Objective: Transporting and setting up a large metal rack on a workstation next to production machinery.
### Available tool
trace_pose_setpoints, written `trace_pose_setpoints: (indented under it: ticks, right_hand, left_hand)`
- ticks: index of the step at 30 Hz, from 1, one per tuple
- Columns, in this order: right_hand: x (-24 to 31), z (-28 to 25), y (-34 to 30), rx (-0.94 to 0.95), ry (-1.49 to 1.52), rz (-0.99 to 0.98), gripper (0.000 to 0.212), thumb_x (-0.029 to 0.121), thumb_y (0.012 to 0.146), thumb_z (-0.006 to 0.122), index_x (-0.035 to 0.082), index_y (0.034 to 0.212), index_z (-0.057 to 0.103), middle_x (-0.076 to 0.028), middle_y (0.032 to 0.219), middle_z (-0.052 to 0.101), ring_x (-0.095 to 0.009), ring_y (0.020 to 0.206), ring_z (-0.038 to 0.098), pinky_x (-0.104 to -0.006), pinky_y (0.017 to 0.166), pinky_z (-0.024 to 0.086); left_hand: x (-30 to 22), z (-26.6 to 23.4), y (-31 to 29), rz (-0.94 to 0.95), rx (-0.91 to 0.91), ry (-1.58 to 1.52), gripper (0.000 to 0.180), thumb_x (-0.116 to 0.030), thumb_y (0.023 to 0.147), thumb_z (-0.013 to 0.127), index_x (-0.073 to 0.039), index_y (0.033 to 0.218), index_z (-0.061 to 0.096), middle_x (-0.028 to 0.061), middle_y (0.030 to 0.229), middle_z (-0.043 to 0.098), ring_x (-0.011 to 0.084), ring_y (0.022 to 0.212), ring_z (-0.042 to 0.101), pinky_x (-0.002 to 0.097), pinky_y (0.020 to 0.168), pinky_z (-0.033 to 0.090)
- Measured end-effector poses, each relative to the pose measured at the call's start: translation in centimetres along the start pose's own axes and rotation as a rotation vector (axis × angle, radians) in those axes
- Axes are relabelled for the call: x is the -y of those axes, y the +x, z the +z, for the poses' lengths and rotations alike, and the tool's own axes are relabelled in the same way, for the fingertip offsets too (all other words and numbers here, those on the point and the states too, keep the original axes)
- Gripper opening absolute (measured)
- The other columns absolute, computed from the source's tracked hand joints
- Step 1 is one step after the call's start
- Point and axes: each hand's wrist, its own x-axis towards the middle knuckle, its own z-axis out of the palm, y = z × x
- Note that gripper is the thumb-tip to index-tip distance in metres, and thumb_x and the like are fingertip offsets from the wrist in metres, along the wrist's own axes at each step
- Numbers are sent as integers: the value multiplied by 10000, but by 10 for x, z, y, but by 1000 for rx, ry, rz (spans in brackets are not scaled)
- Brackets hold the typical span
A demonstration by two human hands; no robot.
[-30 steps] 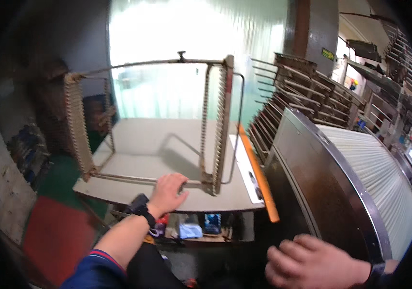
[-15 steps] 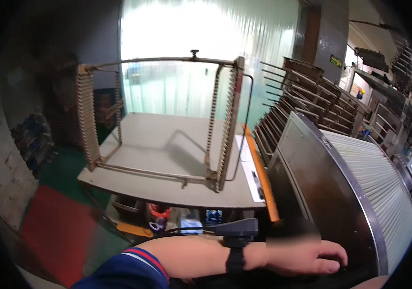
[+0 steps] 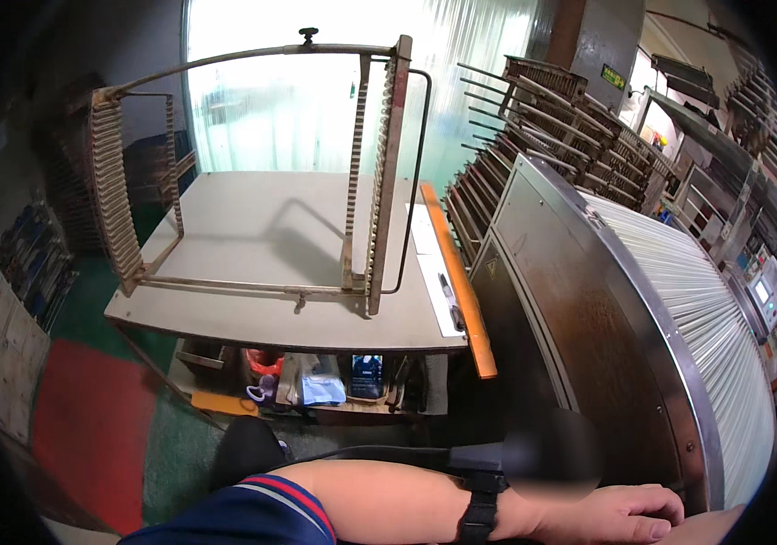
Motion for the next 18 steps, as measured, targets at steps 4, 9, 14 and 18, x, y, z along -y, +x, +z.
trace_pose_setpoints:
  ticks: [4,9,14,18]
  right_hand:
    - [1,3,-1,-7,33,18,259,246,864,653,5,914,735,-146,961,696,-310,942,683,-464,952,530]
    - [4,4,-1,-19,84,56,257,247,863,655,7,909,733,-144,950,690,-309,927,677,-463,937,530]
    - [4,4,3,-51,167,93,254,248,862,656,9,903,732,-142,939,685,-308,911,671,-462,922,531]
    - [4,2,3,-95,286,184,251,248,861,657,11,899,730,-140,931,680,-307,898,667,-461,910,531]
  left_hand:
    - [-2,-5,-7,-24,-3,43,448,-386,1083,694,-23,1345,710,165,1312,709,264,1231,637,399,1080,496]
    - [-13,-13,3,-66,75,101,449,-403,1030,752,1,1224,729,175,1239,717,281,1132,671,410,980,532]
    - [-14,5,35,191,44,210,538,-473,991,774,21,1199,725,217,1181,702,363,1120,674,445,969,543]
    - [-15,10,41,345,24,290,594,-522,988,760,25,1216,714,217,1174,690,362,1108,665,445,956,543]
